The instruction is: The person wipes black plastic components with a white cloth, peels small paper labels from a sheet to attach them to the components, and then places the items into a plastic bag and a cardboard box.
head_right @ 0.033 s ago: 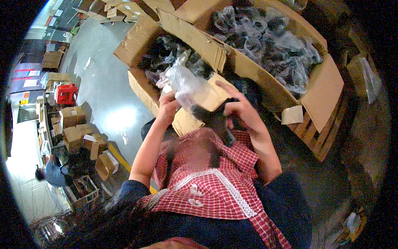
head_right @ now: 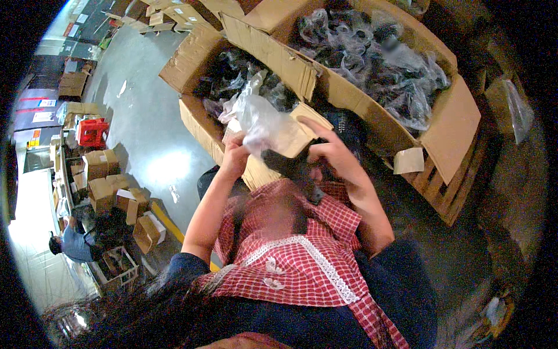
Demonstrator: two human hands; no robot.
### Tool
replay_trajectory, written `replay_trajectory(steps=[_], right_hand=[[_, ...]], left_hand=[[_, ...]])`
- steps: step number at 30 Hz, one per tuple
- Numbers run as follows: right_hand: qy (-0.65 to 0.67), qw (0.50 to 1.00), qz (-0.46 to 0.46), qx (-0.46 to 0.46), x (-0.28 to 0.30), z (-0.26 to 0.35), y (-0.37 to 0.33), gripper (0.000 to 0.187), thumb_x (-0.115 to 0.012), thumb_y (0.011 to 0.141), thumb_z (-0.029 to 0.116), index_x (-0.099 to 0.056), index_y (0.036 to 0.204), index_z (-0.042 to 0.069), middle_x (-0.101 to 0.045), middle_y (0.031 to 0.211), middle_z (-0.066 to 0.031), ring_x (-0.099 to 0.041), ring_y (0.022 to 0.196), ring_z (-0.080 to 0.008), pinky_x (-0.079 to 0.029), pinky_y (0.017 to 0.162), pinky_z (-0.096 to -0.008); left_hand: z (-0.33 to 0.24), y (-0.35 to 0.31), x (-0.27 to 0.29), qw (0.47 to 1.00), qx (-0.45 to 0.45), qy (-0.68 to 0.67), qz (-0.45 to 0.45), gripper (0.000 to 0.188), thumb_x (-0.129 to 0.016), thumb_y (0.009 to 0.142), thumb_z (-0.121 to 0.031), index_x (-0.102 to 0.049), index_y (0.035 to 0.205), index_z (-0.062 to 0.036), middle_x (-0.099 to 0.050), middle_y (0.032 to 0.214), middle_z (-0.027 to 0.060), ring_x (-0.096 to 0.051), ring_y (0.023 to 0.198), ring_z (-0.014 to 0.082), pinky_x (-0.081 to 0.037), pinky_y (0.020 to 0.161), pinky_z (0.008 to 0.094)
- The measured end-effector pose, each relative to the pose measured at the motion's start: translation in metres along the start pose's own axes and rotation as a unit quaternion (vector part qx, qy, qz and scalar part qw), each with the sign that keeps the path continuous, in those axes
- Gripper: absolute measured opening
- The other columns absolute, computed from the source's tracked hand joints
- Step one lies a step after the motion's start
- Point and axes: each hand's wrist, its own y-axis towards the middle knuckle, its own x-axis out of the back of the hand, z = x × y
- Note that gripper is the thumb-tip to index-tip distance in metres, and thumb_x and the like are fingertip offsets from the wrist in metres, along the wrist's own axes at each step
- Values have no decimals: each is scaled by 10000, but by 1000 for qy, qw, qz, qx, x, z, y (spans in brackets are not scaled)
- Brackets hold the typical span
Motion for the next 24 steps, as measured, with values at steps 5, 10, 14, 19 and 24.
replay_trajectory(steps=[5, 10, 14, 19, 24], right_hand=[[2, 996, -86, -2, -3, -35, 17, 431, -564, 770, 42, -601, 1194, -28, -650, 791, -116, -634, 554, -198, -495, 473, -292], [-254, 925, -217, 182, 19, -74, 32, 347, -662, 724, 75, -664, 1052, -37, -702, 838, -157, -691, 738, -230, -540, 689, -339], [-276, 889, -249, 266, -5, -66, 25, 356, -670, 742, 83, -637, 1084, -12, -708, 959, -183, -715, 856, -260, -537, 778, -344], [-410, 800, -230, 373, -15, -48, 3, 392, -689, 756, 58, -620, 1141, 34, -701, 1022, -182, -704, 960, -319, -548, 825, -374], [-468, 746, -204, 427, -12, -46, -3, 423, -692, 761, 47, -611, 1177, 48, -697, 1090, -149, -698, 993, -326, -553, 850, -379]], left_hand=[[23, -9, 21, 912, 24, 409, -36, 262, -622, 896, -82, -686, 1133, 11, -740, 1039, 117, -691, 988, 207, -533, 890, 332], [-16, -40, -17, 922, -49, 364, -121, 575, -751, 824, -217, -542, 1315, -3, -662, 1206, 209, -655, 1126, 305, -521, 954, 393], [-46, -52, -67, 831, -65, 544, -97, 780, -816, 763, -250, -440, 1399, -3, -650, 1238, 179, -626, 1167, 305, -505, 978, 411], [-65, -42, -44, 982, -123, 125, -65, 809, -825, 768, -234, -424, 1431, -2, -630, 1242, 168, -620, 1139, 212, -509, 924, 319], [-93, -30, -13, 873, -66, 477, -78, 337, -734, 834, -137, -699, 1144, -9, -724, 942, 56, -683, 895, 195, -542, 834, 336]])
